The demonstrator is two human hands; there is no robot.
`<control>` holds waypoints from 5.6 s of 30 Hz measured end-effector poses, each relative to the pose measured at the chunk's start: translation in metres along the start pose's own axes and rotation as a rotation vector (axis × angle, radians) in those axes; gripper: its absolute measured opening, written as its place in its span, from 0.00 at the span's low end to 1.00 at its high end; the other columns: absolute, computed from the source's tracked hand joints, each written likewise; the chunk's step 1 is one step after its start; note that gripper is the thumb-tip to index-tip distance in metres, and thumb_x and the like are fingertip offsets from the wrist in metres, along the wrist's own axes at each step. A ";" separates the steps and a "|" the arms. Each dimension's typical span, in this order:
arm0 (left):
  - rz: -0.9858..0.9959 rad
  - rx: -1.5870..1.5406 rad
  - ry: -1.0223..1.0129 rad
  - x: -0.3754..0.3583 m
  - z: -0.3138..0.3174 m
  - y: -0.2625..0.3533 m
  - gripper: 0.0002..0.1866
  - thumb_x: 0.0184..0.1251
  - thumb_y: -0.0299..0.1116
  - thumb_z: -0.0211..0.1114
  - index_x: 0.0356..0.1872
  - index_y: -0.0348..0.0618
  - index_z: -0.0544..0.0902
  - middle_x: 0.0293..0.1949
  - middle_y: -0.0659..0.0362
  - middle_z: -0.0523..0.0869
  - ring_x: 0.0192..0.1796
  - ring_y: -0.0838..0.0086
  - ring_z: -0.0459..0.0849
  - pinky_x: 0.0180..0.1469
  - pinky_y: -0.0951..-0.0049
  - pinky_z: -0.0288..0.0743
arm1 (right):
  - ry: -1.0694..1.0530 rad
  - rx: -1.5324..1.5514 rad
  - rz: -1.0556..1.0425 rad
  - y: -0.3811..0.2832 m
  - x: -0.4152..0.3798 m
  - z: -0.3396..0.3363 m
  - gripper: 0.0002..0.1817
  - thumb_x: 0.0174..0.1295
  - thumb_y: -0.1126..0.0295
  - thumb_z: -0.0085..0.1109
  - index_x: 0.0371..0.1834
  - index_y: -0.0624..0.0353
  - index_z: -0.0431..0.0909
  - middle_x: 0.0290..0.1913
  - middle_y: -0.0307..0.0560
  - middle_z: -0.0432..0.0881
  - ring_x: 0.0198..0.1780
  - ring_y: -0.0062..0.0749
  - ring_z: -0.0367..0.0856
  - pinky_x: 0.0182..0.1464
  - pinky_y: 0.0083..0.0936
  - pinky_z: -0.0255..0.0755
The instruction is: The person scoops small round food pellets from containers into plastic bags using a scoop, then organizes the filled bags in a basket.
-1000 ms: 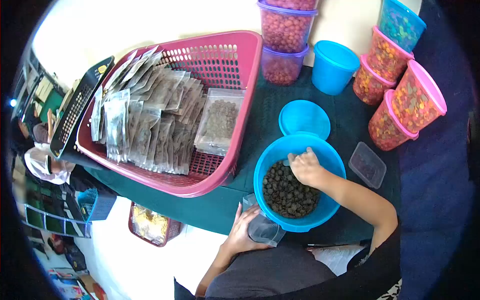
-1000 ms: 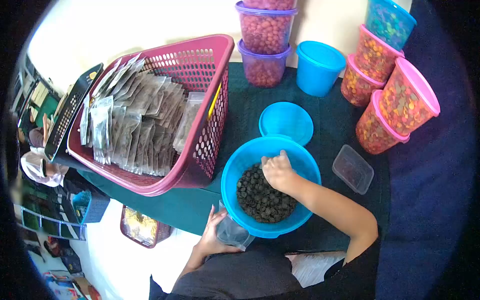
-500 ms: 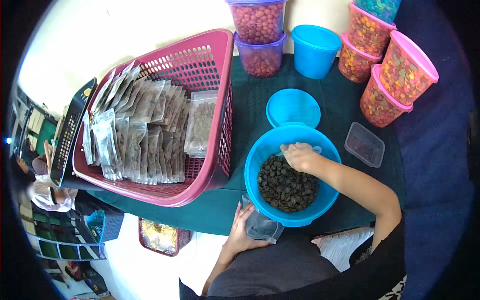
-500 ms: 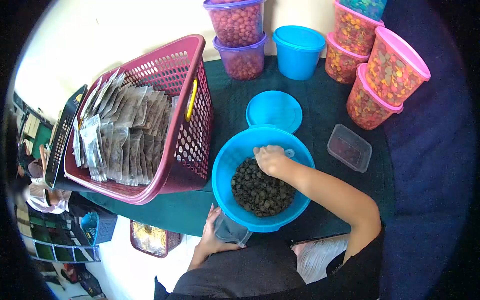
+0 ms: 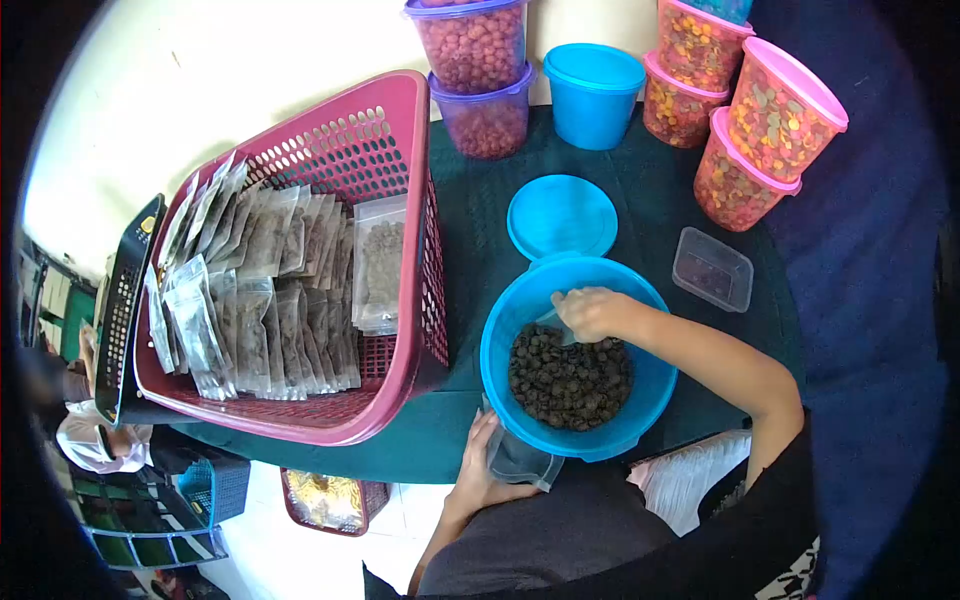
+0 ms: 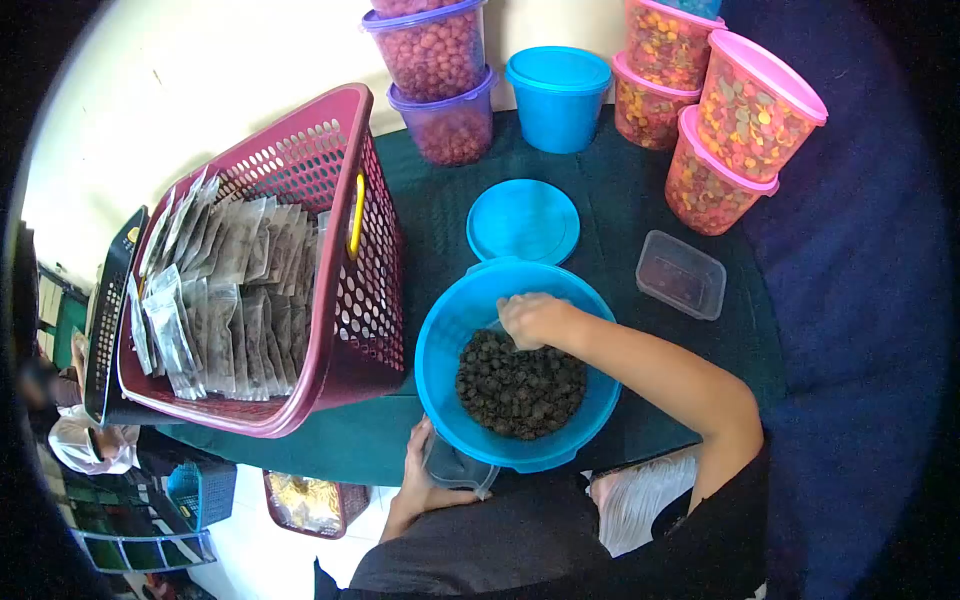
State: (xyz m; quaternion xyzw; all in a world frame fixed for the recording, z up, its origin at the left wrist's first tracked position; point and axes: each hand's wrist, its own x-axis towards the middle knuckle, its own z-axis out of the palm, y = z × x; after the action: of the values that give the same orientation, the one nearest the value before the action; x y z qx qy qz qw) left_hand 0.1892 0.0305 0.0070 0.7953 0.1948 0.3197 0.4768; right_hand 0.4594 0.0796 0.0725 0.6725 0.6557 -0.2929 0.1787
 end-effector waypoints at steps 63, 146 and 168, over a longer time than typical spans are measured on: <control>0.098 0.073 -0.004 0.027 0.006 0.021 0.63 0.21 0.41 0.78 0.62 0.53 0.43 0.53 0.42 0.65 0.56 0.51 0.64 0.60 0.52 0.47 | 0.218 -0.242 0.154 0.024 0.037 -0.031 0.22 0.49 0.76 0.45 0.51 0.66 0.63 0.36 0.53 0.77 0.40 0.42 0.76 0.45 0.42 0.62; 0.074 -0.422 -0.067 0.100 -0.050 0.061 0.53 0.26 0.39 0.76 0.58 0.36 0.53 0.53 0.50 0.62 0.57 0.63 0.62 0.58 0.65 0.55 | 0.079 0.583 -0.140 0.048 -0.078 -0.075 0.12 0.48 0.66 0.50 0.30 0.62 0.76 0.24 0.44 0.76 0.26 0.24 0.73 0.28 0.20 0.68; 0.044 -0.047 -0.017 0.133 -0.033 0.058 0.59 0.24 0.48 0.75 0.57 0.26 0.49 0.51 0.43 0.60 0.57 0.57 0.60 0.59 0.63 0.54 | 0.367 -0.645 0.252 -0.129 -0.145 -0.138 0.09 0.42 0.65 0.58 0.28 0.53 0.80 0.31 0.43 0.80 0.36 0.31 0.78 0.43 0.30 0.60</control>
State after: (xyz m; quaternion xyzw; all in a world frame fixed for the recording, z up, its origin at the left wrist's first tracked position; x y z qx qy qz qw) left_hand 0.2628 0.1059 0.1122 0.7906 0.1654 0.3278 0.4900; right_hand 0.3588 0.0628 0.2880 0.6985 0.6473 0.0774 0.2951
